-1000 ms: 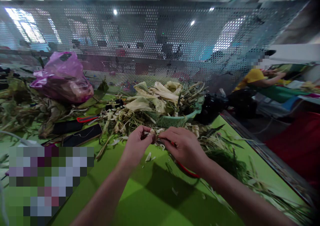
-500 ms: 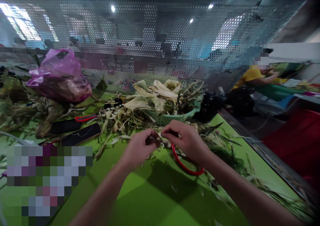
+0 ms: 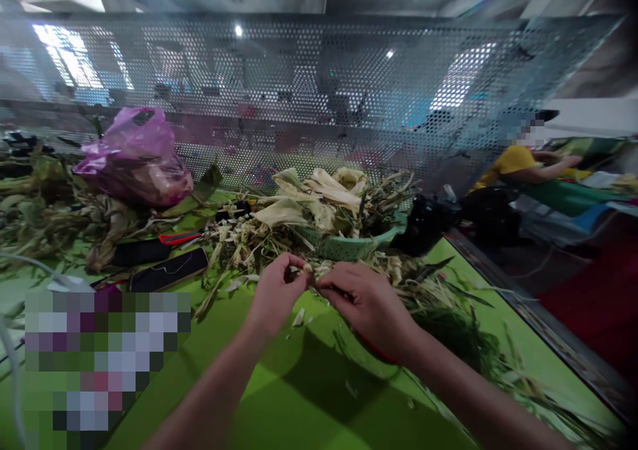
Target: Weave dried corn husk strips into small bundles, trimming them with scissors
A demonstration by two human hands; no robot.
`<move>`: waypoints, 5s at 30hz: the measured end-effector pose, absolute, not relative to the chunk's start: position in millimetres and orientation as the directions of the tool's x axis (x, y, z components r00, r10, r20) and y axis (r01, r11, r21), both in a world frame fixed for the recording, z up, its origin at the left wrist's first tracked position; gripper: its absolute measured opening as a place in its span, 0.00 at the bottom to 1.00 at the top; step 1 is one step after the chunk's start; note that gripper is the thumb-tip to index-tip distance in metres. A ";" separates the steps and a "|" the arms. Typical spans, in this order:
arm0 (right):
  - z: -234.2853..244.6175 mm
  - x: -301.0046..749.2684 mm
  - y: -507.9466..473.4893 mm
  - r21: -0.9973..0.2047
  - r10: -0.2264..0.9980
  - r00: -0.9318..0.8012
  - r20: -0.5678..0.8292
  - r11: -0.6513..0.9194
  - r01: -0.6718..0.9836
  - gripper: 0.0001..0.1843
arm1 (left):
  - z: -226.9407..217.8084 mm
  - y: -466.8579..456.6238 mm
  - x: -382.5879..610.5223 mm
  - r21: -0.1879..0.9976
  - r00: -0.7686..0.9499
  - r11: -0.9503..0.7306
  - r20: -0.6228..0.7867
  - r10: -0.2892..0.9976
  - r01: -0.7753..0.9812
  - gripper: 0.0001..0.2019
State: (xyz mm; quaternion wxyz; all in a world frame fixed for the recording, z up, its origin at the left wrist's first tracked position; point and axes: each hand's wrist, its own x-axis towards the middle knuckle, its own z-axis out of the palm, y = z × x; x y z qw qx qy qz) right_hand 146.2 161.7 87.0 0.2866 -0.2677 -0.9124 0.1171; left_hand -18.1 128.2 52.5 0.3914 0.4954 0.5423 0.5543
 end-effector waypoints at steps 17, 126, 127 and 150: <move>80.5 148.7 173.6 -0.765 0.759 -0.550 0.349 0.569 0.300 0.07 | 59.9 121.2 -12.1 0.910 -0.081 -0.060 0.029 0.996 -0.411 0.09; 81.3 149.6 171.6 -0.486 0.643 -0.452 0.618 0.764 0.424 0.05 | 47.5 130.0 -15.0 0.993 -0.084 0.068 -0.076 0.994 -0.095 0.08; 81.6 149.5 170.4 -0.462 0.631 -0.483 0.607 0.775 0.432 0.03 | 47.5 130.2 -15.3 0.991 -0.089 0.070 -0.080 0.993 -0.112 0.08; 70.3 144.7 163.1 -0.155 0.537 -0.628 0.563 0.815 0.558 0.05 | 49.7 130.1 -13.1 0.991 -0.061 0.035 -0.043 0.997 -0.126 0.11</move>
